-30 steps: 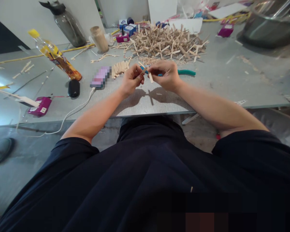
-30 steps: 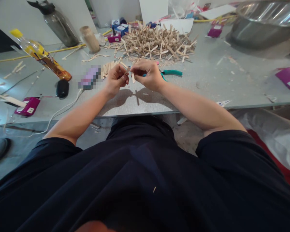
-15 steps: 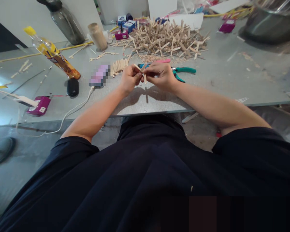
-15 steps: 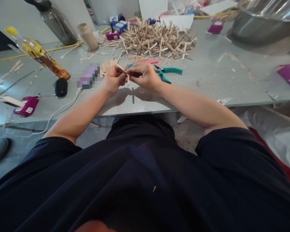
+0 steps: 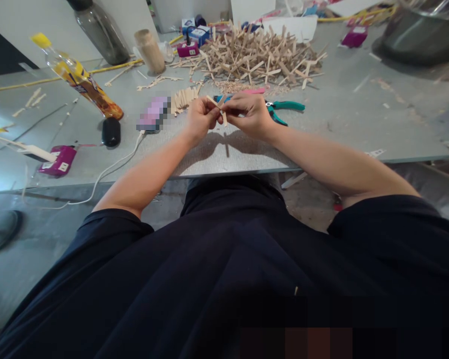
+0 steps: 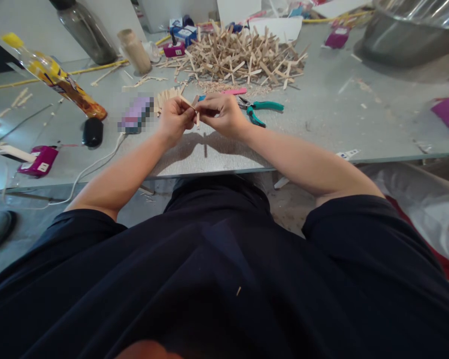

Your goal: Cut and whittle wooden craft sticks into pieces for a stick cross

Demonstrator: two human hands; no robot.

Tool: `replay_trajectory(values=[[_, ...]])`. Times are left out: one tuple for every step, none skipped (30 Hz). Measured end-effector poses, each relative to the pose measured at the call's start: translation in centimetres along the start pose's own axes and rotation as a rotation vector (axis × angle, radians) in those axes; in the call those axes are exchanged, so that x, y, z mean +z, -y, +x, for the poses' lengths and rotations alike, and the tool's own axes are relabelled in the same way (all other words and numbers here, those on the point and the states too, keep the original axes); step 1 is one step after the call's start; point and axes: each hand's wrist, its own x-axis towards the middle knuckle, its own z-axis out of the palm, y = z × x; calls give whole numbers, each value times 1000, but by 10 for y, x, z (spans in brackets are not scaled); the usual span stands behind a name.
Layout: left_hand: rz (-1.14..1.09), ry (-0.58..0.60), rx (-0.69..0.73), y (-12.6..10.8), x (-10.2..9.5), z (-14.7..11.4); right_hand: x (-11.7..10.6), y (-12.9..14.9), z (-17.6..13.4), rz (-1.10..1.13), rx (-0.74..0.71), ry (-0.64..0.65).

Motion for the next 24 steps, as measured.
replay_trajectory(values=[[10,-2,-3,-2,1,-1,0,-1,1,1,-6,7],[22,1,-4,-3,2,-1,-1,-1,3,-5,-9,15],[35,7,-5,-5,2,-2,-2,0,4,-15,-8,24],[47,15,-6,-6,2,-3,-3,1,4,-25,-6,32],[54,24,-8,-6,3,-4,-4,3,5,-33,-3,40],[53,27,-9,-7,2,-4,-4,5,5,-38,-1,48],[48,27,-11,-6,2,-4,-5,7,5,-41,2,53],[41,24,-11,-6,2,-4,-5,9,4,-44,5,53],[34,17,-6,-5,2,-4,-6,11,4,-46,11,52],[27,14,0,-3,1,-4,-6,12,3,-48,18,48],[23,19,4,-2,0,-3,-6,14,2,-52,26,43],[21,28,4,-1,-1,-2,-6,15,1,-60,31,43],[20,44,-1,0,-2,-1,-6,16,0,-71,31,47],[16,61,-7,1,-3,0,-6,16,-1,-85,26,54],[10,78,-15,1,-3,1,-6,17,-2,-101,15,62],[4,88,-22,2,-4,2,-6,18,-3,-116,0,64],[-1,88,-24,1,-4,3,-5,18,-4,-128,-15,60],[-4,80,-22,1,-3,3,-5,18,-5,-137,-30,44],[-5,63,-16,0,-3,4,-4,18,-5,-145,-44,18],[-6,38,-5,-1,-2,4,-3,18,-5,-152,-56,-9],[-6,11,7,-2,-1,4,-3,18,-5,-157,-66,-36],[-8,-17,19,-3,0,3,-2,17,-5,-157,-75,-59],[-11,-38,27,-5,1,2,-2,17,-5,-153,-81,-69],[-15,-52,28,-6,2,1,-1,16,-4,-143,-80,-69]])
